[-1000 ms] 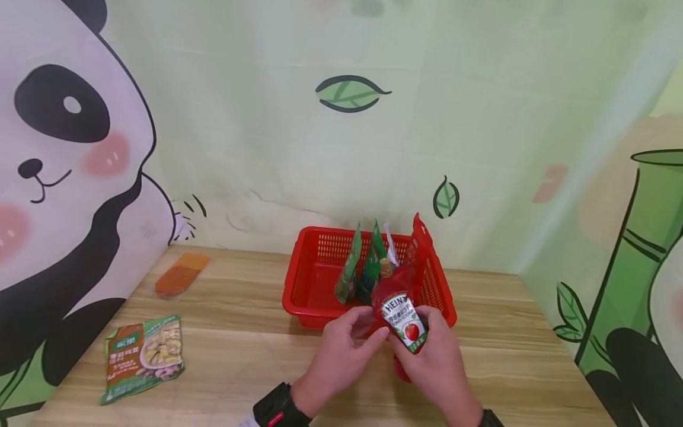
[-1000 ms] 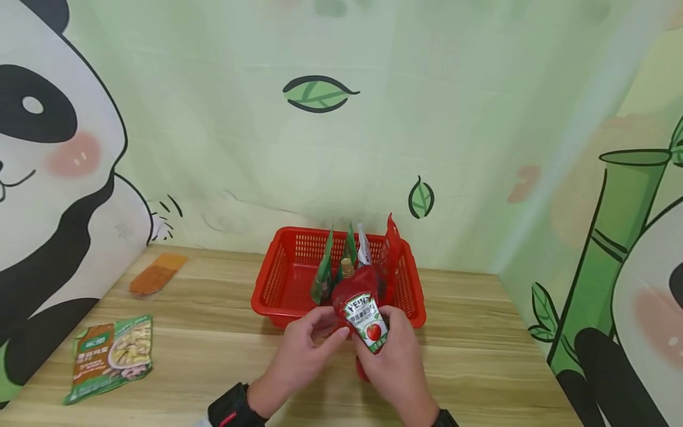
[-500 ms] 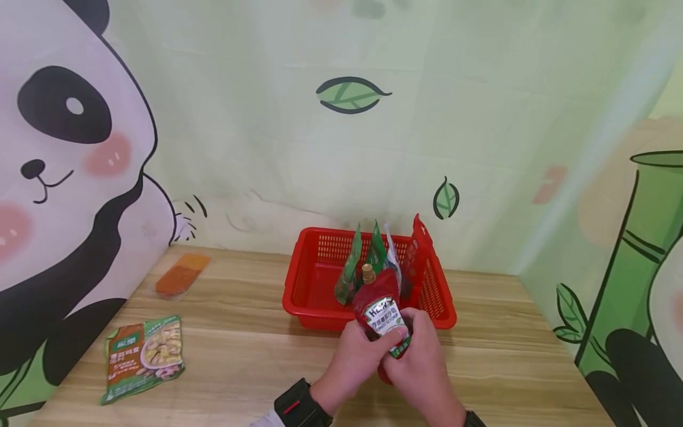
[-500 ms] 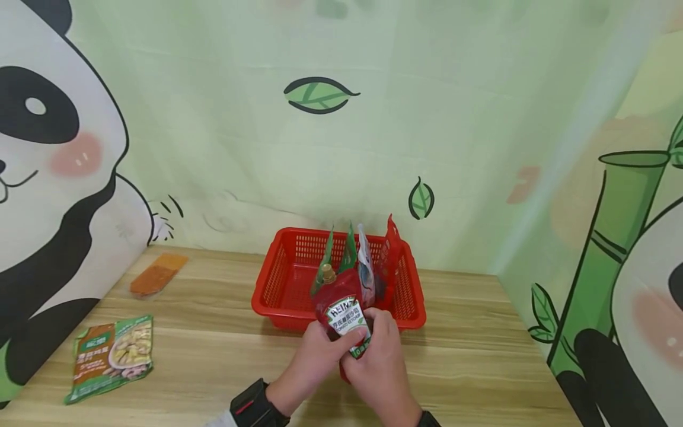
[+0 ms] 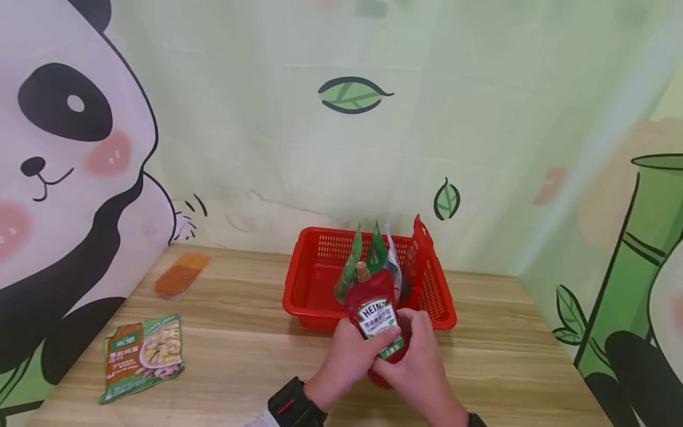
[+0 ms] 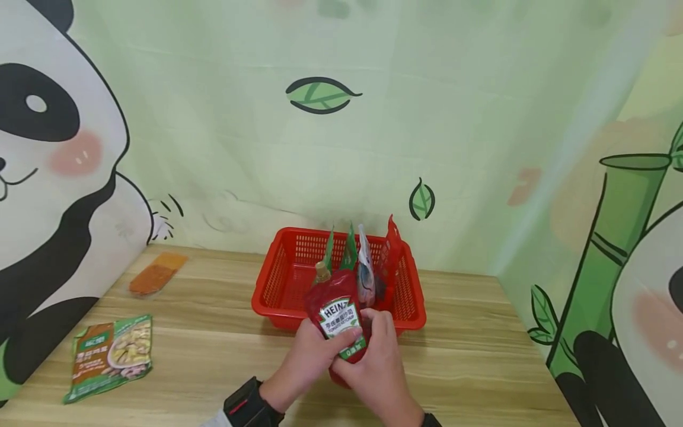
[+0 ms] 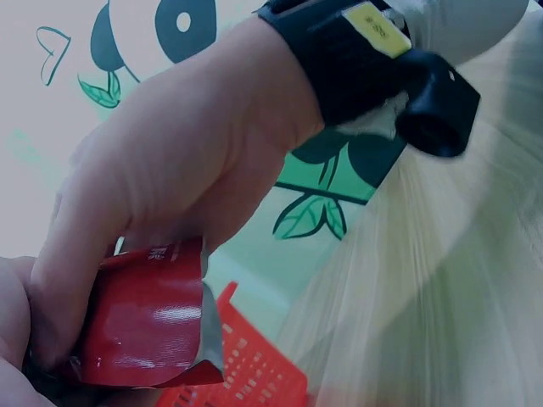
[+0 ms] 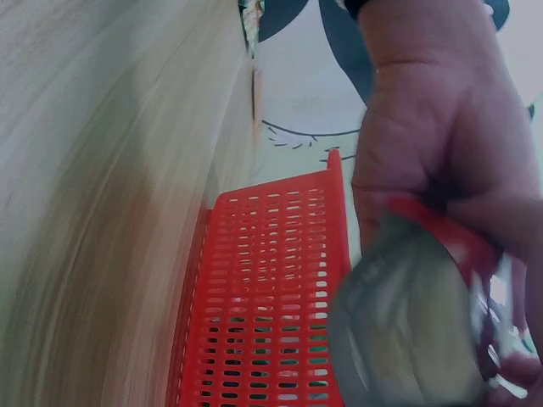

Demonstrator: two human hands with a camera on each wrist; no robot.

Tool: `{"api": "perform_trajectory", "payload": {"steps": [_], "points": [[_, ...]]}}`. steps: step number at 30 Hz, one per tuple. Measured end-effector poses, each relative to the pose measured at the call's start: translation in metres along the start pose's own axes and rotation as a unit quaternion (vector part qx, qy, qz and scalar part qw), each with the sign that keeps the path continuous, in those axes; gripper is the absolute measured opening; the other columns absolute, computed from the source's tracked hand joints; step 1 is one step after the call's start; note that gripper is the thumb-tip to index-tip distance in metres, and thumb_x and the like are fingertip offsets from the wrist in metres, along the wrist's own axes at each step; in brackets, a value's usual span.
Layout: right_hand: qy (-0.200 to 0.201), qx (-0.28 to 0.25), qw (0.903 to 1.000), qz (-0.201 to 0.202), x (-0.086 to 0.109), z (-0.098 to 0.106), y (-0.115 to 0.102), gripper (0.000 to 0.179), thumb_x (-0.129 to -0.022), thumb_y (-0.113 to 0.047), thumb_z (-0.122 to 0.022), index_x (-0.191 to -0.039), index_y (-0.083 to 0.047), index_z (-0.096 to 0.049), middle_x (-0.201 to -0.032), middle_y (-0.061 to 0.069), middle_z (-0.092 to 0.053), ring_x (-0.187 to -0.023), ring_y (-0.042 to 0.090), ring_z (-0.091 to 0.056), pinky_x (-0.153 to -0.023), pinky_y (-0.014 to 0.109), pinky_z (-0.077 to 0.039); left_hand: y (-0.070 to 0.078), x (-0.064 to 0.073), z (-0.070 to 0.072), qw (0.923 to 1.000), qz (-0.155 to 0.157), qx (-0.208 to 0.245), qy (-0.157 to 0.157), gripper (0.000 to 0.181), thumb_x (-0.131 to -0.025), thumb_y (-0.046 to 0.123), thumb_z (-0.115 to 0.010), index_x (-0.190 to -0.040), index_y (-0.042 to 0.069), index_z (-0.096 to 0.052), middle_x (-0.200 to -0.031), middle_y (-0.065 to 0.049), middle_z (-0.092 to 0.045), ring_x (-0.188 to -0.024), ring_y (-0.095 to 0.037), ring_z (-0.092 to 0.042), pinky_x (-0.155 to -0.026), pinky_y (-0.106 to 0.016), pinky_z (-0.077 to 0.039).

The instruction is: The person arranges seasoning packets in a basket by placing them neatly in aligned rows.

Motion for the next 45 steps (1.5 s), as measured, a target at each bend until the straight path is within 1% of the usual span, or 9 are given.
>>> {"api": "perform_trajectory", "payload": {"steps": [4,10,15,18,22,25,28,35,45], "points": [[-0.056,-0.071,0.9955,-0.029,0.000,-0.001,0.007,0.081,-0.070,-0.031,-0.096,-0.133,-0.022,-0.045,-0.126,-0.004,-0.052,-0.119,0.018,-0.053,-0.093,0.036,-0.059,0.002,0.001,0.008,0.9996,0.003,-0.028,-0.009,0.059,-0.086,0.038,-0.083,-0.132,0.014,-0.055,-0.121,-0.003,-0.070,-0.107,-0.018,-0.069,-0.090,-0.041,-0.061],[-0.107,-0.163,0.9781,-0.072,-0.007,0.006,0.014,0.062,-0.079,-0.035,-0.089,-0.128,-0.022,-0.054,-0.122,0.001,-0.062,-0.112,0.023,-0.056,-0.090,0.034,-0.055,0.002,0.004,0.017,0.9967,0.024,-0.064,-0.045,0.060,-0.086,0.039,-0.083,-0.134,0.017,-0.055,-0.122,0.000,-0.071,-0.109,-0.018,-0.069,-0.091,-0.048,-0.060],[-0.142,-0.199,0.9675,-0.065,-0.017,0.010,0.011,0.050,-0.086,-0.031,-0.083,-0.129,-0.019,-0.061,-0.126,0.007,-0.066,-0.113,0.025,-0.061,-0.092,0.036,-0.059,0.004,0.009,0.016,0.9919,0.026,-0.079,-0.096,0.059,-0.086,0.037,-0.083,-0.135,0.020,-0.055,-0.122,0.001,-0.070,-0.109,-0.020,-0.067,-0.093,-0.052,-0.059],[-0.185,-0.211,0.9583,-0.056,-0.021,0.008,0.008,0.053,-0.089,-0.031,-0.080,-0.134,-0.013,-0.061,-0.130,0.011,-0.068,-0.113,0.026,-0.065,-0.093,0.039,-0.060,0.006,0.013,0.012,0.9856,0.014,-0.091,-0.142,0.055,-0.087,0.033,-0.083,-0.133,0.021,-0.057,-0.120,0.002,-0.071,-0.108,-0.020,-0.067,-0.094,-0.051,-0.059],[-0.247,-0.218,0.9426,-0.055,-0.021,0.001,0.005,0.061,-0.087,-0.033,-0.082,-0.137,-0.010,-0.056,-0.129,0.011,-0.069,-0.113,0.026,-0.067,-0.092,0.040,-0.060,0.007,0.018,0.004,0.9726,-0.012,-0.109,-0.205,0.049,-0.088,0.025,-0.082,-0.131,0.024,-0.058,-0.119,0.005,-0.072,-0.108,-0.016,-0.068,-0.093,-0.043,-0.059],[-0.275,-0.221,0.9343,-0.050,-0.019,-0.004,0.002,0.063,-0.086,-0.032,-0.083,-0.137,-0.011,-0.053,-0.127,0.009,-0.070,-0.112,0.027,-0.067,-0.090,0.040,-0.060,0.008,0.021,0.001,0.9651,-0.029,-0.115,-0.234,0.048,-0.088,0.023,-0.081,-0.131,0.025,-0.058,-0.121,0.007,-0.071,-0.109,-0.013,-0.067,-0.093,-0.037,-0.058],[-0.280,-0.223,0.9327,-0.044,-0.017,-0.006,0.000,0.065,-0.085,-0.032,-0.084,-0.138,-0.012,-0.051,-0.127,0.009,-0.070,-0.112,0.028,-0.067,-0.090,0.041,-0.060,0.010,0.022,0.000,0.9618,-0.038,-0.114,-0.246,0.050,-0.088,0.021,-0.081,-0.132,0.026,-0.057,-0.123,0.008,-0.070,-0.111,-0.013,-0.067,-0.093,-0.034,-0.058],[-0.258,-0.222,0.9393,-0.045,-0.015,-0.004,-0.007,0.063,-0.085,-0.033,-0.084,-0.136,-0.011,-0.053,-0.126,0.009,-0.071,-0.109,0.027,-0.069,-0.086,0.041,-0.062,0.014,0.023,0.001,0.9598,-0.031,-0.089,-0.264,0.051,-0.090,0.017,-0.080,-0.134,0.023,-0.056,-0.126,0.005,-0.069,-0.114,-0.016,-0.064,-0.093,-0.035,-0.058],[-0.231,-0.214,0.9488,-0.016,-0.019,0.000,-0.018,0.054,-0.088,-0.031,-0.081,-0.133,-0.014,-0.059,-0.121,0.006,-0.074,-0.107,0.025,-0.071,-0.084,0.033,-0.061,0.015,0.020,0.005,0.9675,-0.031,-0.071,-0.240,0.044,-0.091,0.019,-0.079,-0.131,0.025,-0.061,-0.123,0.005,-0.072,-0.113,-0.018,-0.066,-0.093,-0.037,-0.057]]}}
Point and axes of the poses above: each hand's wrist, its own x-axis away from the middle knuckle, its own z-axis out of the back of the hand, y = z × x, the point moved 7 cm from there along -x, towards the middle knuckle
